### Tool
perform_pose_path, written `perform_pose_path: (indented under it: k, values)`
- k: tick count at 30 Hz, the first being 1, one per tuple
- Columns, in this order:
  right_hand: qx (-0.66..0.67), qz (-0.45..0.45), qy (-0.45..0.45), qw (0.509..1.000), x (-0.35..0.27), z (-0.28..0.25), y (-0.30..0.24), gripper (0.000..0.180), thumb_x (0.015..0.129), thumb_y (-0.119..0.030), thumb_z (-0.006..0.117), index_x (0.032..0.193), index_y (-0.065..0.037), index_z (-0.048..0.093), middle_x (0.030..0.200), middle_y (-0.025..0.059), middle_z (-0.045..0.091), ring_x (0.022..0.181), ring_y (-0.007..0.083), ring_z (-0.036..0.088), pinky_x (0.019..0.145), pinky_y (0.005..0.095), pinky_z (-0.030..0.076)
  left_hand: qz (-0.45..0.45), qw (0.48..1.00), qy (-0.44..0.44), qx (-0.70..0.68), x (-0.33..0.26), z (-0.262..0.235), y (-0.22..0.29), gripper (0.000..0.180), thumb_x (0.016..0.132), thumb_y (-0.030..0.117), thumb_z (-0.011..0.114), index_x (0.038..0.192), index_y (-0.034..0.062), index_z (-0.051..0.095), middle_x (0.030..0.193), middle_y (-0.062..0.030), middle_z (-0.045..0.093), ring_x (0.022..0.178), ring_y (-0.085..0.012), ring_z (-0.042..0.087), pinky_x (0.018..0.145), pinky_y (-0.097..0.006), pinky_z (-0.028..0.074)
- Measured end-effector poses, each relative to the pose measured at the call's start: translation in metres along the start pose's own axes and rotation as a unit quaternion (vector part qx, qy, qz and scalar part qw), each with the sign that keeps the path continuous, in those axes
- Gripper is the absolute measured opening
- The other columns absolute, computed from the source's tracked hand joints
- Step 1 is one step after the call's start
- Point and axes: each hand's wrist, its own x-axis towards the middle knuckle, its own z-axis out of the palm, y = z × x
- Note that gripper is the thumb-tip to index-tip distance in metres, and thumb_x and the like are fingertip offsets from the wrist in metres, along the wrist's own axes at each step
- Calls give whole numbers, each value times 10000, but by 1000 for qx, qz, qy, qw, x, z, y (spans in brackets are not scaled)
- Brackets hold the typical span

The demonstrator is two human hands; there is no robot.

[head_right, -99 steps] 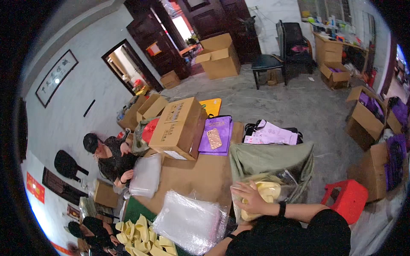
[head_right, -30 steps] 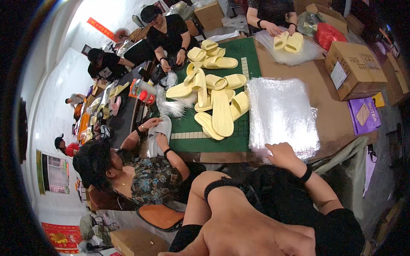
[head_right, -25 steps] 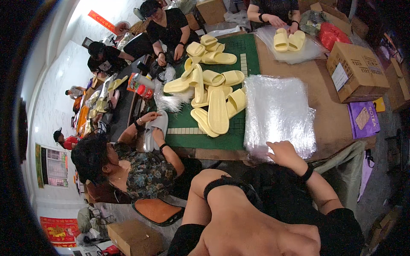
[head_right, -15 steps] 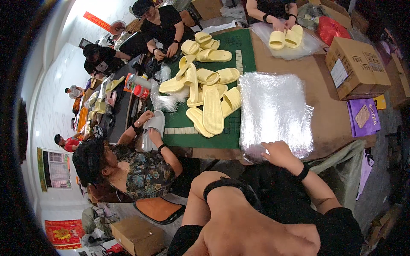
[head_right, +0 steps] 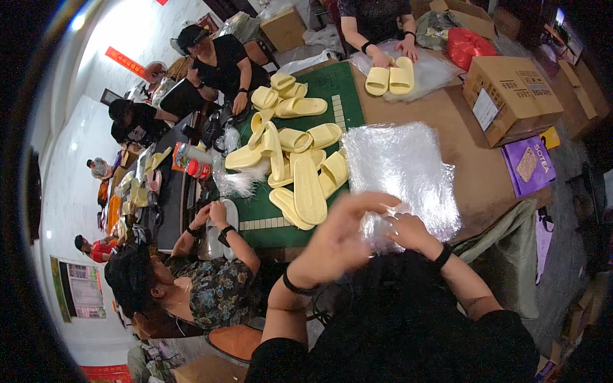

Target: Packaging finished slippers into plastic bags and placing them into a large storage bag.

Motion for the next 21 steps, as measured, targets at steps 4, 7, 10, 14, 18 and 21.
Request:
perform_pose_path:
  k: [4,7,10,14,18,21]
  values:
    - [-50,11,-4,999,5,28,8,485,774,-348,577,1182,-99,497,1170,201,504,988,354,528,815,438,438,-121,851,425,283,-48,-119,-161,571,798,160,619,1265,-2,332,1209,-165,426,1108,-254,426,939,-351,340]
    - [-11,14,-49,999,9,29,-6,486,777,-327,584,1192,-90,490,1140,202,516,998,359,520,844,427,427,-312,677,604,282,-103,-163,-227,751,746,208,685,1329,12,253,1274,-215,349,1127,-321,404,973,-382,323]
    - [27,14,-89,996,23,23,-27,472,775,-320,588,1177,-91,498,1123,179,527,986,350,529,819,422,443,-292,691,655,94,-135,-178,-260,869,725,248,711,1372,31,172,1289,-232,319,1152,-320,390,975,-382,330]
    - [8,-16,-86,996,36,34,-36,456,774,-323,583,1154,-84,504,1068,154,545,928,343,554,767,429,463,-264,752,562,222,-148,-184,-284,859,734,151,703,1386,50,154,1276,-200,352,1127,-296,435,882,-349,417]
    - [0,-6,-75,997,43,32,-38,459,779,-326,571,1163,-85,496,1058,147,548,913,340,561,760,433,465,-266,798,534,-84,-142,-189,-275,574,772,132,662,1256,74,360,1166,-117,490,1009,-243,514,762,-391,442]
    - [31,20,-62,997,43,27,-40,464,787,-324,564,1177,-84,491,1087,155,543,941,341,555,781,421,462,-270,786,549,-90,-142,-193,-261,497,781,111,645,1210,72,397,1065,-87,550,926,-231,563,712,-358,458]
